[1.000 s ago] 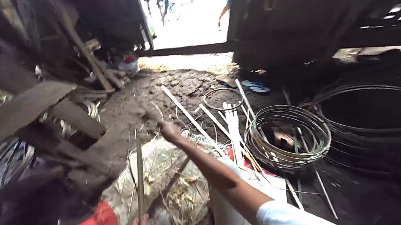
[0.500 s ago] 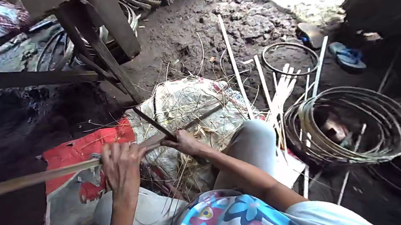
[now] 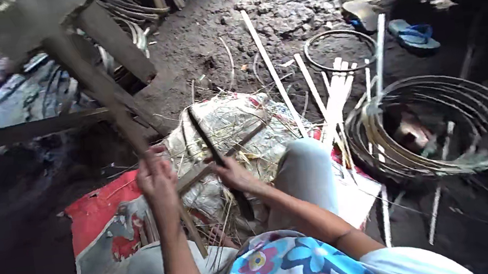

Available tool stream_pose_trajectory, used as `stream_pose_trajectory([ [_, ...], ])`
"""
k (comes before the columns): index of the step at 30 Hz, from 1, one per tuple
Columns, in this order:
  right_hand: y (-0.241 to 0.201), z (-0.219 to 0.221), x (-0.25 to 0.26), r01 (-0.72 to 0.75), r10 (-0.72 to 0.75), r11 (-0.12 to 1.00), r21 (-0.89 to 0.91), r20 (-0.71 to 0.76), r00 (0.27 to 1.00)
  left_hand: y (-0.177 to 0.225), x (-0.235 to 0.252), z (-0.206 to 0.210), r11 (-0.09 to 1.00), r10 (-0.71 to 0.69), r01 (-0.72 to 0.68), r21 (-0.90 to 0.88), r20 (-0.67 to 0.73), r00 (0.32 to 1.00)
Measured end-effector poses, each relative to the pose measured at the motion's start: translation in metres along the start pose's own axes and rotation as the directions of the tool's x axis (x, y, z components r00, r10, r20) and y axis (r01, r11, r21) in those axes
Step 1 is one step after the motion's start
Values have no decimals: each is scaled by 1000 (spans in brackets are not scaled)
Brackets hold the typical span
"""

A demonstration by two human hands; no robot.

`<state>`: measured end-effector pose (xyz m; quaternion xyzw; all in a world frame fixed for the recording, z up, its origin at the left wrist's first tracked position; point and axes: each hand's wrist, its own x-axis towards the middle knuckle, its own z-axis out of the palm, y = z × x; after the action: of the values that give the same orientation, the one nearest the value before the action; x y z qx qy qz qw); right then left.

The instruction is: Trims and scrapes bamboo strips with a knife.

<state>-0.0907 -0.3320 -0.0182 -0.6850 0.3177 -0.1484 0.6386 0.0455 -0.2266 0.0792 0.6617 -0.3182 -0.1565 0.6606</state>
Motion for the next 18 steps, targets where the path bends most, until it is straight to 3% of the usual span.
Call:
stream_pose_trajectory([
  [2,-14,-20,8,141,-165,978,-154,-156,974,-6,-3,13,994,-107,105,25,99,989],
  [4,-34,-31,12,280,-368,902,-327,-246,897,-14,-8,26,980,-197,189,65,176,964],
  [9,-61,-28,18,271,-595,659,-701,-266,759,-35,-15,50,960,-275,249,126,275,921],
  [13,-55,-19,24,199,-640,525,-828,-229,734,-37,-19,52,957,-250,197,212,269,930],
  [18,-67,-44,41,161,-579,639,-752,-331,745,-40,-42,42,943,-176,81,322,279,944],
])
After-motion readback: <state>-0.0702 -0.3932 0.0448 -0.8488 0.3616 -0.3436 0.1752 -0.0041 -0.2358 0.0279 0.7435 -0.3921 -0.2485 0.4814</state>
